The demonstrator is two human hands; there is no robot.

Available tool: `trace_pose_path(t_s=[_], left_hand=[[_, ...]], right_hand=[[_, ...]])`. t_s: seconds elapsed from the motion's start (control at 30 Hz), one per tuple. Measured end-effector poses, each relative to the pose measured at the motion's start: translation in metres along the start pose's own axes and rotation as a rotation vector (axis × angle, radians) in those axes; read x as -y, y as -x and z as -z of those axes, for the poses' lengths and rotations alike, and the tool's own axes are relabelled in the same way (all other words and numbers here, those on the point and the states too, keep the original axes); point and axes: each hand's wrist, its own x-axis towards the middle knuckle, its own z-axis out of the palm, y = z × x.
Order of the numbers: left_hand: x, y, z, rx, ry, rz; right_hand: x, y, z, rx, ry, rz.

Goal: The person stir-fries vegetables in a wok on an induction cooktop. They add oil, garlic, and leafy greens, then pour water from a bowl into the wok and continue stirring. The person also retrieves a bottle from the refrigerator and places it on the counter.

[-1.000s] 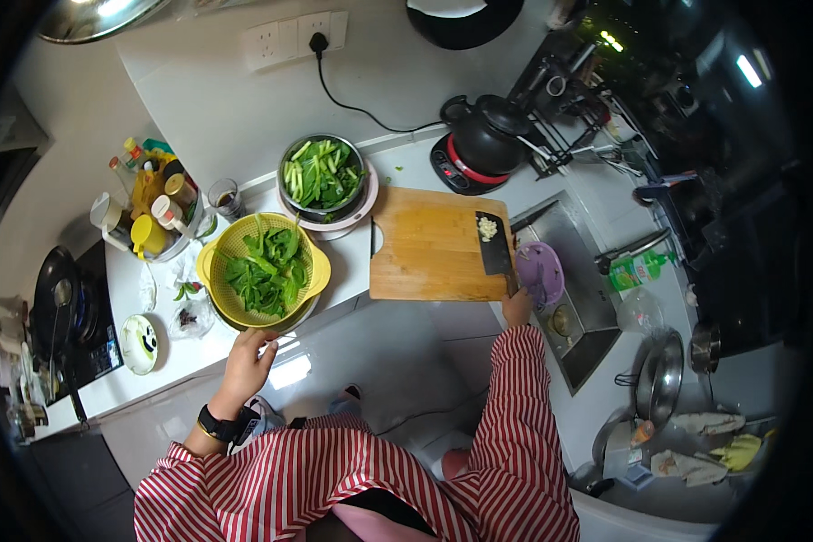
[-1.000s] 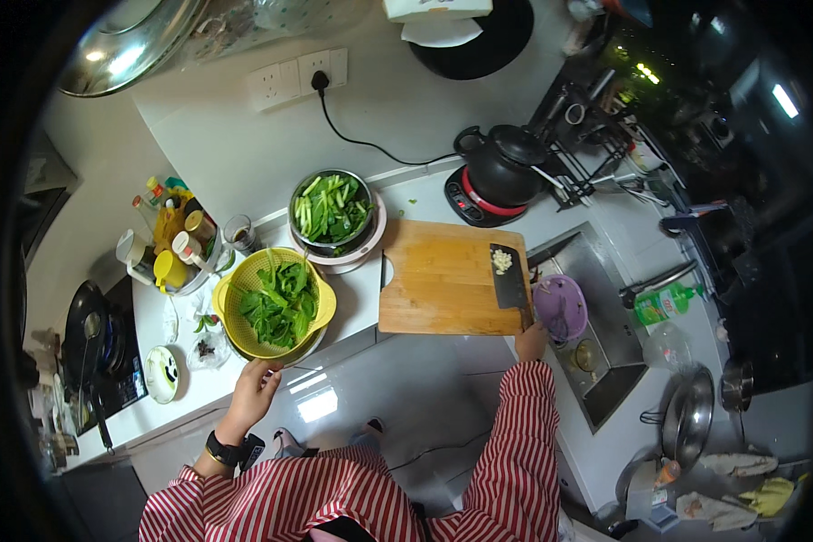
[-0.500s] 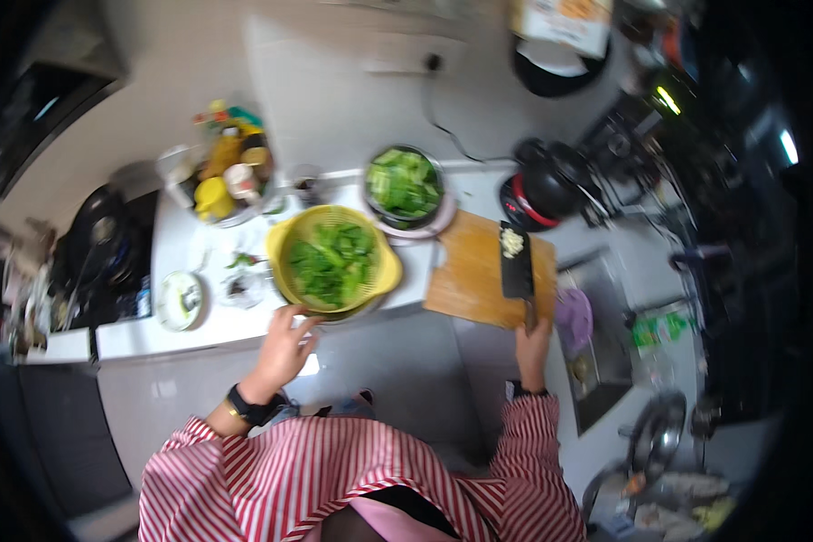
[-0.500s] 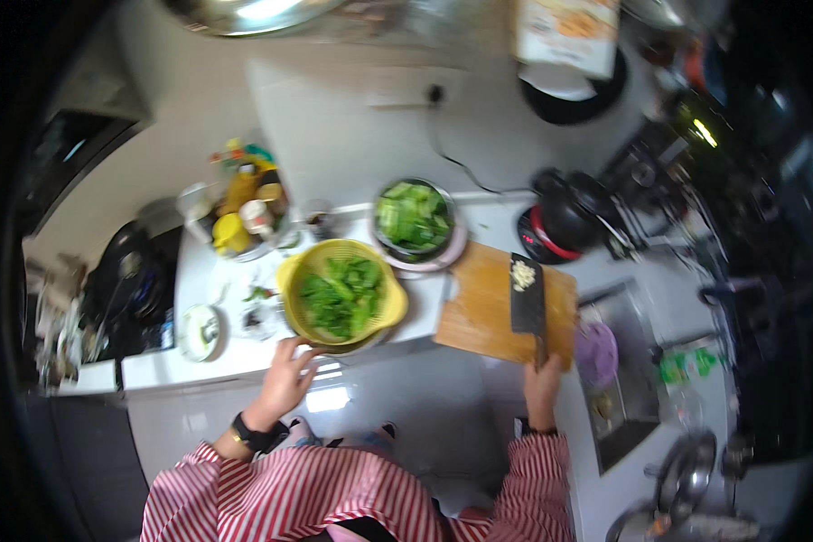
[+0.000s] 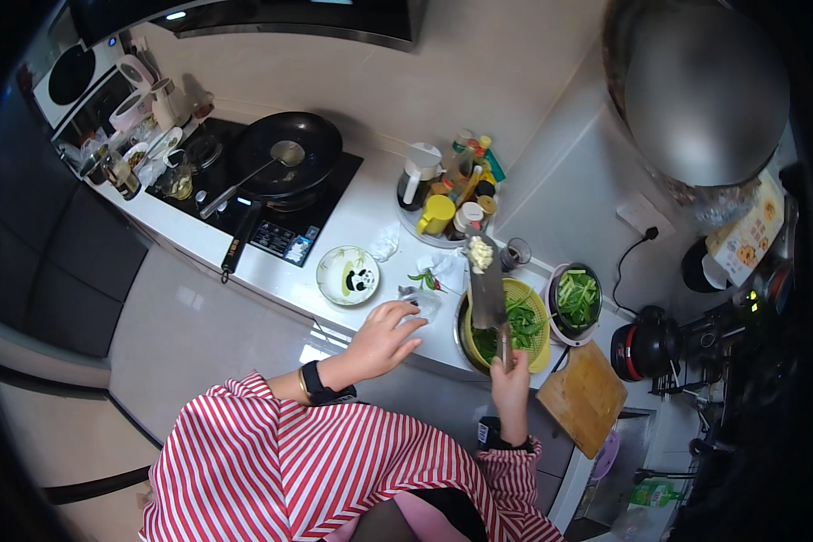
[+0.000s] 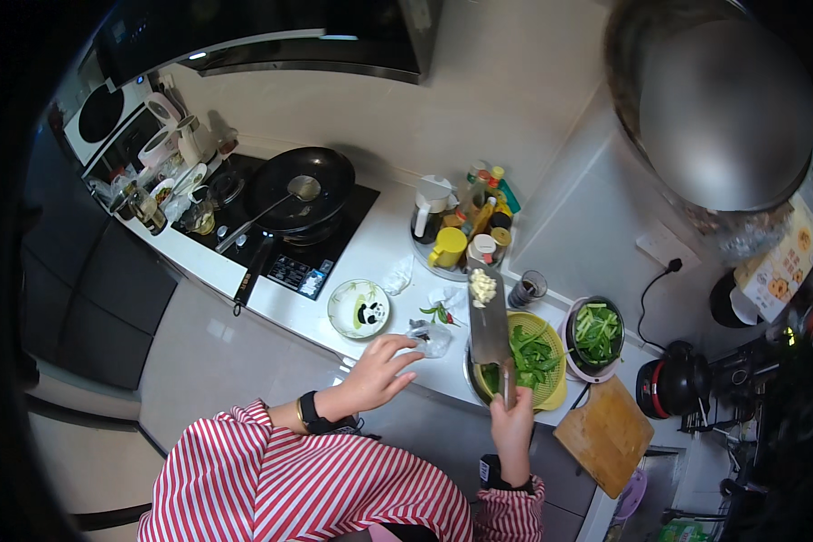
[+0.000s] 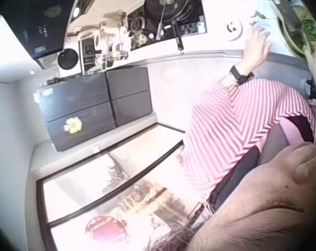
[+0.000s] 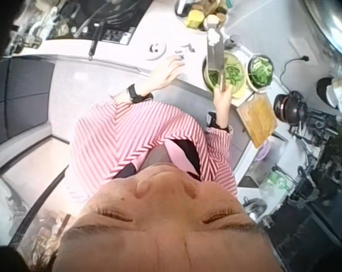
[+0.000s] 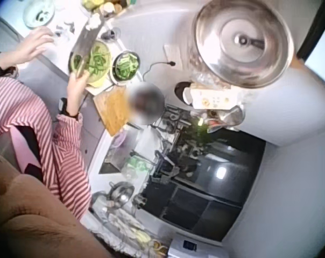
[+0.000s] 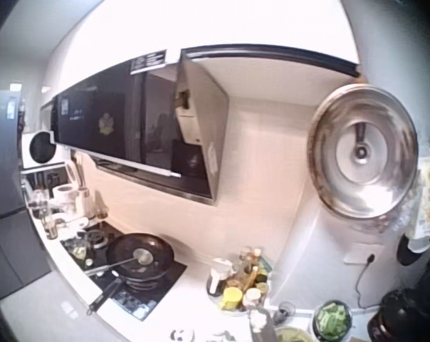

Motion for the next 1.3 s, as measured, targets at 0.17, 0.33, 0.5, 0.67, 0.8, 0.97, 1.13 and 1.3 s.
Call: trace_pose_path(t_s=[0.17,0.33,0.5,0.67,0.8,0.97,1.13,1.3], left_hand=[[0.048,0.029,0.044,-0.028,-0.038,0.066],[0.075,0.046,0.07,-0.037,-0.034,0.12],[0.085,0.054,0.072,-0.069,-0.006,0.209],[0.082,0.055,0.061,-0.127,0.004,0.302],[0.078,0.051,0.052,-0.152,-0.021,0.327],[0.073,0.044,0.035,-0.159,-0.008,0.377],[0.067,0.034,0.022,-0.141,-0.016,0.387],[0.061,0.026,0.007,-0.089,0.003,0.401]], right_hand=[[0.031,-0.009,-0.076,0.052,0.068,-0.048],[0.042,-0.014,-0.112,0.032,0.089,-0.023],[0.036,-0.02,-0.121,-0.001,0.14,-0.008],[0.023,-0.033,-0.109,0.036,0.15,-0.013],[0.013,-0.036,-0.089,0.031,0.153,-0.03],[-0.01,-0.032,-0.064,-0.006,0.152,-0.02],[-0.036,-0.025,-0.039,-0.061,0.156,-0.107],[-0.052,-0.011,-0.01,-0.097,0.096,-0.127]])
